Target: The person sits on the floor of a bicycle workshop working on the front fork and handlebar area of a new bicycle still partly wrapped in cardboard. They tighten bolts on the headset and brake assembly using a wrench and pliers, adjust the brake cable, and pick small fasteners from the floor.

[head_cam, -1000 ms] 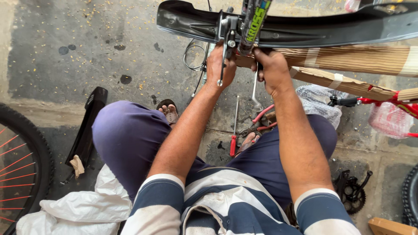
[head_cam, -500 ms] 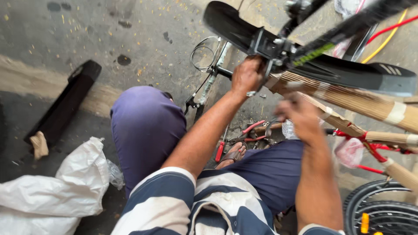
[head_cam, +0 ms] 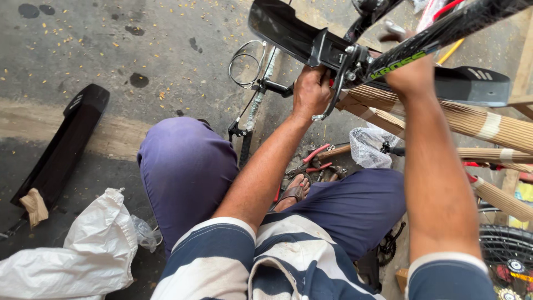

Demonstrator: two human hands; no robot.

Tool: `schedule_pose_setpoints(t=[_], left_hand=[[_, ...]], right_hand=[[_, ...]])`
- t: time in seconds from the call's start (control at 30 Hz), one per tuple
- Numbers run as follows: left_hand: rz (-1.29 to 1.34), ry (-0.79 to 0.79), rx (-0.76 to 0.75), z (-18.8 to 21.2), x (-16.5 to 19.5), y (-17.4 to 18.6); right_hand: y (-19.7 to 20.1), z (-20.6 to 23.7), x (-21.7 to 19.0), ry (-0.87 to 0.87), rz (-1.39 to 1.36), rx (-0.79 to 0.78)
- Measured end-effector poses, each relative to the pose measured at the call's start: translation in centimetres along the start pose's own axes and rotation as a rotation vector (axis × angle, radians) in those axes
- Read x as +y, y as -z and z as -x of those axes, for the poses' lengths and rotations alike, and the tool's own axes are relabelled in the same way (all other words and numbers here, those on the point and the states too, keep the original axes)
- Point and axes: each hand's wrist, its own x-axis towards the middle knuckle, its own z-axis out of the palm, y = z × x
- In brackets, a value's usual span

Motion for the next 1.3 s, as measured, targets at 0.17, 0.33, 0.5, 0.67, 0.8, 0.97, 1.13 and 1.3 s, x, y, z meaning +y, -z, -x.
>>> schedule_pose_setpoints(t=[0.17, 0.33, 0.5, 0.67, 0.8, 0.97, 1.13, 1.3], left_hand=[[0.005, 0.048, -0.007, -0.1, 1.2, 0.9], [0.044, 0.029, -0.005, 0.4, 0.9, 0.8], [-0.010, 0.040, -0.055, 1.0, -0.1, 0.5], [0.024, 0.013, -0.094, 0.8, -0.7, 0.9], [0.094, -0.040, -0.012, 1.0, -1.2, 0.8], [0.069, 0.022, 0.001, 1.1, -0.7, 1.3], [0.031, -0.186, -0.050, 0.3, 0.8, 3.2], [0.261, 0.205, -0.212, 0.1, 1.0, 3.9]], right_hand=[[-1.9, -4.2, 2.1, -0.119, 0.498, -0.208], [-2.5, -5.4, 3.8, -0.197, 0.333, -0.298], [-3.0, -6.0, 3.6, -0.063, 0.433, -0.351], [-4.5, -6.6, 3.7, -0.196, 0.585, -0.329], [-5.3, -7.0, 4.4, -0.072, 0.581, -0.289], [-5.8, -6.7, 3.6, 0.071, 0.698, -0.363], [-6.4, -5.2, 1.0, 0.126, 0.657, -0.103], [-4.1, -1.5, 1.4, 0.281, 0.566, 0.346]])
